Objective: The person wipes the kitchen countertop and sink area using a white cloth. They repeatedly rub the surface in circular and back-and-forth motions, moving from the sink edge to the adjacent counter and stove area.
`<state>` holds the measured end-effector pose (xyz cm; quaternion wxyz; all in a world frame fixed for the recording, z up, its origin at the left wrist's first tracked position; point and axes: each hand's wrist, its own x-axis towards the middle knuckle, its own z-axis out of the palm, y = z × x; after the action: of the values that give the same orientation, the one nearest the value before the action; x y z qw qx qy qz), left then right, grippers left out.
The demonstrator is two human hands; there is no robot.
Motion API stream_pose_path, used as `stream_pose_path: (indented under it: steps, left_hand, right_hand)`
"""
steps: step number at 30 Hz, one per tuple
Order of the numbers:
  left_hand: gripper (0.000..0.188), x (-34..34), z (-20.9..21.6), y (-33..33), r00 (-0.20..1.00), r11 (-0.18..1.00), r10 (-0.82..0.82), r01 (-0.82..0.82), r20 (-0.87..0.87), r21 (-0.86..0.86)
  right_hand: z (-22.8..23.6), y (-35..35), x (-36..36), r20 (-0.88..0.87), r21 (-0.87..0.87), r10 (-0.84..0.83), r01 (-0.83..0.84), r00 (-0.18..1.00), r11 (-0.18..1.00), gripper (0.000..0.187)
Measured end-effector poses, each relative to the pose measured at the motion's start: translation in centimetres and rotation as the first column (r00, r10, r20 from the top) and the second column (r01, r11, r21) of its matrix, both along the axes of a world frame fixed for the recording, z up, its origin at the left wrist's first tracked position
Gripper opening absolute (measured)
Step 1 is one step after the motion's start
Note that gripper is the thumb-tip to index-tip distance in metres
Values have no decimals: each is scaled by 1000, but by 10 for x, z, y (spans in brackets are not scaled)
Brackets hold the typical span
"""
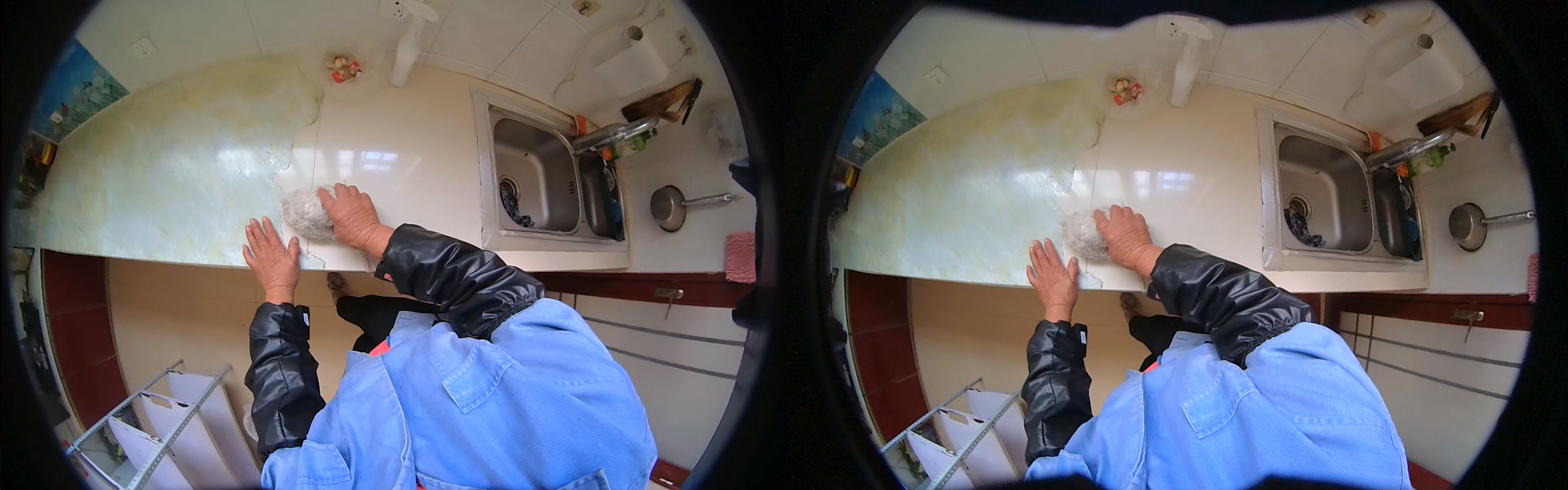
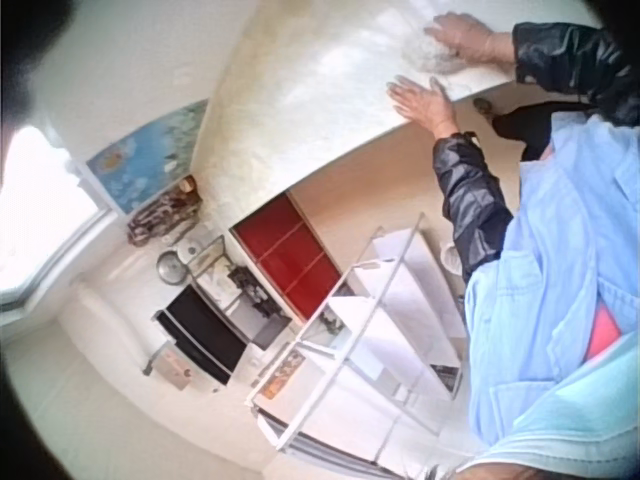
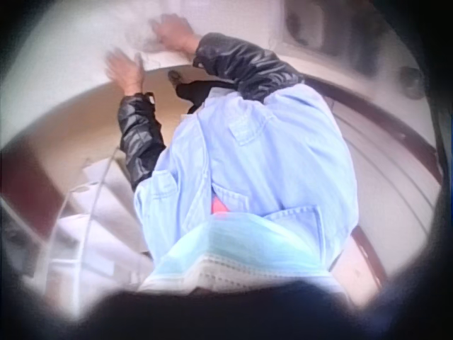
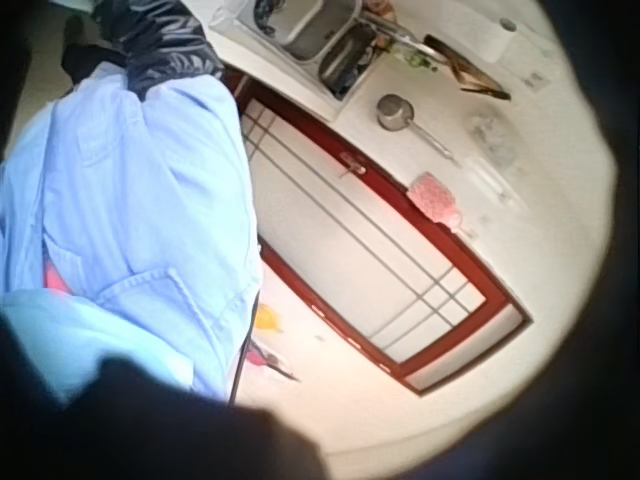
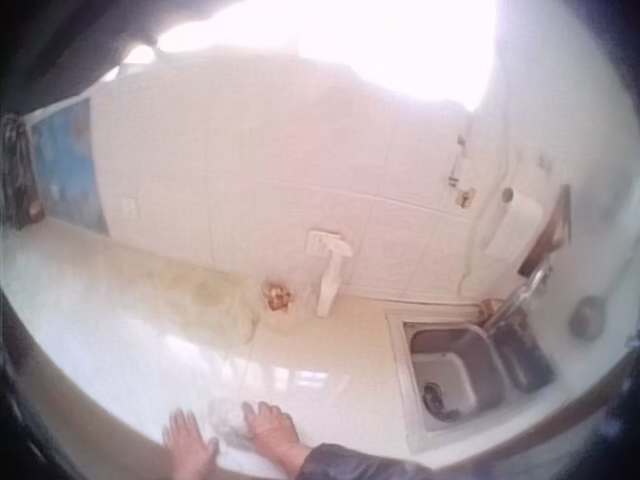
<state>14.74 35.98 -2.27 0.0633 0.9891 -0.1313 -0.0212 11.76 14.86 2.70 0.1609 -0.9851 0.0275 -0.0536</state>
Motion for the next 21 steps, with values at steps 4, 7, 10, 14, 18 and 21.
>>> stream_pose_path:
  steps: [4, 7, 10, 14, 18, 21]
  left_hand:
    - [85, 0, -2, 1, 1000, 999, -24, 24, 8, -27]
    - [87, 0, -6, 1, 999, 999, -29, 29, 18, -15]
    - [88, 0, -11, 2, 997, 999, -44, 45, 64, -27]
    - [89, -1, -11, 0, 996, 998, -43, 46, 79, -41]
    - [89, -1, -7, -3, 999, 998, -27, 28, 25, -62]
    - [88, -3, -6, -5, 1000, 997, -23, 23, 4, -68]
  right_hand:
    - [-7, -50, 6, -37, 27, -46, 47, 998, 999, 62]
    - [-18, -120, 7, 24, -33, -269, 270, 963, 962, 67]
    - [-18, -200, -15, 10, -132, -495, 492, 869, 861, 64]
    - [-12, -243, -62, -8, -130, -673, 667, 740, 734, 63]
    - [-10, -193, -90, 12, -174, -590, 582, 808, 794, 64]
    - [-7, -121, -94, -65, -135, -273, 262, 960, 955, 70]
